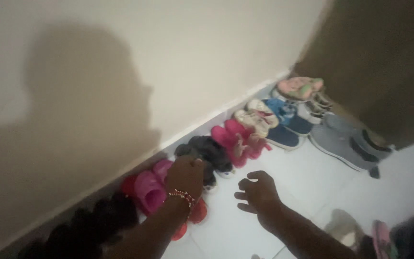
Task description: Organizing a pile of shoes into a row on the floor.
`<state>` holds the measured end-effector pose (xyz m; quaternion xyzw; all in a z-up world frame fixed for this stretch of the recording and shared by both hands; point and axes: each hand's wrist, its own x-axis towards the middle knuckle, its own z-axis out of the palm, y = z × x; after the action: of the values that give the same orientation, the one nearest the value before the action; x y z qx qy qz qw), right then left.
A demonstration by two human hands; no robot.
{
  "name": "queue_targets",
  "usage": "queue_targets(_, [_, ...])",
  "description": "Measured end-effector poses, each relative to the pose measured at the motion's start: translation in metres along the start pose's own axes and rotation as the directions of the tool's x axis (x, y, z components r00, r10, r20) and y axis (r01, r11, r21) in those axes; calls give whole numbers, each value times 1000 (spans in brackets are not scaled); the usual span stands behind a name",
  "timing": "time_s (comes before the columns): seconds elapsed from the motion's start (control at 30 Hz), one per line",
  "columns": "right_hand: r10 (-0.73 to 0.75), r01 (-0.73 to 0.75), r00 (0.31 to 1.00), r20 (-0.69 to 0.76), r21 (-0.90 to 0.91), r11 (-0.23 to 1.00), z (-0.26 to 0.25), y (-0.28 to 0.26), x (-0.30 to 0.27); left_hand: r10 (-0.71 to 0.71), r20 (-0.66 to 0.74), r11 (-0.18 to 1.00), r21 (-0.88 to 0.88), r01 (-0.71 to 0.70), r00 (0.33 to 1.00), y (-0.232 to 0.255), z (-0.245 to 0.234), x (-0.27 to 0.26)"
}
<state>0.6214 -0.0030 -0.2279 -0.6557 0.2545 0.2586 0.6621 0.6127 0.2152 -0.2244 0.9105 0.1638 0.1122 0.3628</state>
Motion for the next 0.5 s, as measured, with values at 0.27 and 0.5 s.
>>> queue_targets(0.27, [-35, 41, 999, -25, 270, 962, -25, -8, -50, 186, 157, 976, -143, -164, 970, 91, -28, -20])
queue_targets(0.5, [4, 18, 983, -181, 118, 993, -49, -49, -126, 112, 295, 989, -123, -79, 949, 149, -23, -50])
